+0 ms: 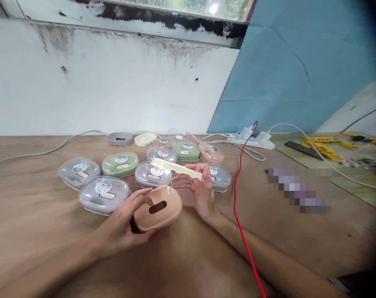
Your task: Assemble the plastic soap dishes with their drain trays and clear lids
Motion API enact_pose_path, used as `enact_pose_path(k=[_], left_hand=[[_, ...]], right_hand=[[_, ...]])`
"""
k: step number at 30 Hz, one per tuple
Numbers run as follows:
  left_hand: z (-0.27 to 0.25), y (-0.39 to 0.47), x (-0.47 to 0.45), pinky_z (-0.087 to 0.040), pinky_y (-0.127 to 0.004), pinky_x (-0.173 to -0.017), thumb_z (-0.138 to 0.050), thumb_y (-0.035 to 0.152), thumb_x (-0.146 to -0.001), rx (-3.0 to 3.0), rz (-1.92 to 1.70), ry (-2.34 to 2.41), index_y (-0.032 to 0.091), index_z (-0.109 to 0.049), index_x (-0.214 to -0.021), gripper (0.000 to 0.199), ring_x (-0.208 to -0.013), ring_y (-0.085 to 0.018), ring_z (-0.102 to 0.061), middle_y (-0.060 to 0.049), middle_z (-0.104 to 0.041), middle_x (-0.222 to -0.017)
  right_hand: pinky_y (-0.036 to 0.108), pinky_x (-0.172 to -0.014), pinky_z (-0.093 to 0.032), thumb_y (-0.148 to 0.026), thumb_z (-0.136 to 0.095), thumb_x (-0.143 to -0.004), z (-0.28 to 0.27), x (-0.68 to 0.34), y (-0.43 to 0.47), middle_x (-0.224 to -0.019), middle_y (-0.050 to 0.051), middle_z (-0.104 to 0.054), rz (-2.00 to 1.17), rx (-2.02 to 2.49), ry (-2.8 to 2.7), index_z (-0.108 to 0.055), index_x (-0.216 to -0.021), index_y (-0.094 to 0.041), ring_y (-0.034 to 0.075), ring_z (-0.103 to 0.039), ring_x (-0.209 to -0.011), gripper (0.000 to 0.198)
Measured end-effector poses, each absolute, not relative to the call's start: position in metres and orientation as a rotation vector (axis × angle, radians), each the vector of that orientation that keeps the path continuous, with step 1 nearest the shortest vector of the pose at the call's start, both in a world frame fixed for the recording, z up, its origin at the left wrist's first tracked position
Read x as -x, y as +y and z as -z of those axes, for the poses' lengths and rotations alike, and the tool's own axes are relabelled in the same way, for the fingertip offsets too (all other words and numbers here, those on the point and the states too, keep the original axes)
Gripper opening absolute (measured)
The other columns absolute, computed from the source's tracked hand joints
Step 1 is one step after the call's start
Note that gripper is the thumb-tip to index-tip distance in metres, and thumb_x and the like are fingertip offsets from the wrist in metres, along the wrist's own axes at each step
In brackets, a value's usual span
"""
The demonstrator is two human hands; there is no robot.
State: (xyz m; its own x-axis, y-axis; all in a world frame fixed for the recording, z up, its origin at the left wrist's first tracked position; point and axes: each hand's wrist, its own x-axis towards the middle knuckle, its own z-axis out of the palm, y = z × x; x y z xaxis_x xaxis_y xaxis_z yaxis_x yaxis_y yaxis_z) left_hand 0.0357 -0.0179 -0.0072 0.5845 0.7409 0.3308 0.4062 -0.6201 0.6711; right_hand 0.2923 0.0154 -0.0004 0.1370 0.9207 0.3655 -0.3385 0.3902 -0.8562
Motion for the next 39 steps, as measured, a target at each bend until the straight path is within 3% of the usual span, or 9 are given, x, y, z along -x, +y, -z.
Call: enact_pose_path(k=[3,7,11,14,23,26,31,36,39], left_hand=[[0.005,-0.014,-0.031,-0.054,-0.051,-0.114,-0.08,0.022,-0.081,-2.271,-0.828,0.912,0.033,-0.048,-0.149,0.076,-0.139,-0.036,-0.061,-0.009,-0.056,-0.157],[0.0,-0.008,-0.026,-0.061,-0.048,-0.104,-0.087,0.027,-0.078,-2.101,-0.773,0.881,0.032,-0.047,-0.149,0.081,-0.127,-0.036,-0.069,-0.01,-0.065,-0.144],[0.003,-0.01,-0.028,-0.061,-0.052,-0.106,-0.093,0.031,-0.078,-1.774,-0.882,0.802,0.032,-0.038,-0.143,0.086,-0.137,-0.038,-0.064,-0.014,-0.062,-0.146],[0.009,-0.012,-0.029,-0.06,-0.055,-0.108,-0.097,0.03,-0.075,-1.66,-0.934,0.817,0.032,-0.032,-0.138,0.09,-0.138,-0.037,-0.064,-0.015,-0.058,-0.147],[0.011,-0.01,-0.027,-0.058,-0.058,-0.11,-0.096,0.029,-0.075,-1.727,-0.944,0.791,0.033,-0.024,-0.16,0.111,-0.133,-0.037,-0.068,-0.018,-0.06,-0.149],[0.009,-0.011,-0.025,-0.058,-0.053,-0.11,-0.092,0.029,-0.078,-1.835,-0.97,0.844,0.032,-0.026,-0.161,0.106,-0.135,-0.036,-0.066,-0.017,-0.062,-0.148],[0.011,-0.013,-0.018,-0.058,-0.05,-0.104,-0.081,0.041,-0.084,-1.913,-1.036,0.778,0.031,-0.028,-0.161,0.093,-0.125,-0.035,-0.07,-0.016,-0.067,-0.14],[0.005,-0.021,-0.02,-0.061,-0.045,-0.088,-0.061,0.069,-0.095,-1.82,-1.243,0.591,0.024,-0.065,-0.136,0.061,-0.108,-0.035,-0.074,-0.014,-0.074,-0.126],[0.001,-0.025,-0.026,-0.063,-0.045,-0.087,-0.056,0.074,-0.094,-1.566,-1.49,0.724,0.025,-0.072,-0.12,0.058,-0.107,-0.034,-0.073,-0.01,-0.076,-0.119]], right_hand=[[0.039,-0.071,-0.065,-0.068,-0.062,-0.1,0.006,-0.293,0.013,-0.109,0.004,-0.065,-1.009,0.667,-1.183,-0.05,-0.098,-0.027,0.022,-0.074,-0.083,0.042],[0.037,-0.077,-0.056,-0.067,-0.065,-0.1,0.014,-0.298,0.015,-0.109,0.006,-0.065,-0.939,0.634,-1.4,-0.054,-0.101,-0.027,0.022,-0.065,-0.089,0.041],[0.036,-0.082,-0.05,-0.071,-0.074,-0.091,0.013,-0.305,0.02,-0.108,0.007,-0.065,-0.852,0.615,-1.62,-0.056,-0.097,-0.026,0.025,-0.06,-0.097,0.049],[0.034,-0.078,-0.049,-0.068,-0.08,-0.087,0.01,-0.308,0.023,-0.105,0.006,-0.065,-0.822,0.604,-1.692,-0.054,-0.094,-0.026,0.024,-0.059,-0.094,0.05],[0.041,-0.079,-0.052,-0.051,-0.09,-0.072,0.005,-0.31,0.021,-0.105,0.009,-0.07,-0.619,0.65,-1.875,-0.056,-0.088,-0.027,0.029,-0.065,-0.092,0.045],[0.042,-0.081,-0.054,-0.051,-0.09,-0.071,0.004,-0.309,0.02,-0.107,0.01,-0.071,-0.6,0.672,-1.872,-0.057,-0.087,-0.026,0.029,-0.066,-0.094,0.045],[0.036,-0.068,-0.056,-0.065,-0.069,-0.091,0.008,-0.306,0.02,-0.105,0.006,-0.068,-0.839,0.725,-1.436,-0.053,-0.091,-0.026,0.023,-0.067,-0.084,0.042],[0.029,-0.046,-0.051,-0.074,-0.066,-0.088,0.006,-0.304,0.023,-0.091,0.001,-0.066,-1.041,0.722,-1.167,-0.045,-0.084,-0.026,0.017,-0.062,-0.058,0.052],[0.027,-0.042,-0.045,-0.074,-0.064,-0.089,0.006,-0.304,0.023,-0.086,0.0,-0.064,-1.049,0.745,-1.168,-0.044,-0.082,-0.026,0.016,-0.06,-0.057,0.053]])
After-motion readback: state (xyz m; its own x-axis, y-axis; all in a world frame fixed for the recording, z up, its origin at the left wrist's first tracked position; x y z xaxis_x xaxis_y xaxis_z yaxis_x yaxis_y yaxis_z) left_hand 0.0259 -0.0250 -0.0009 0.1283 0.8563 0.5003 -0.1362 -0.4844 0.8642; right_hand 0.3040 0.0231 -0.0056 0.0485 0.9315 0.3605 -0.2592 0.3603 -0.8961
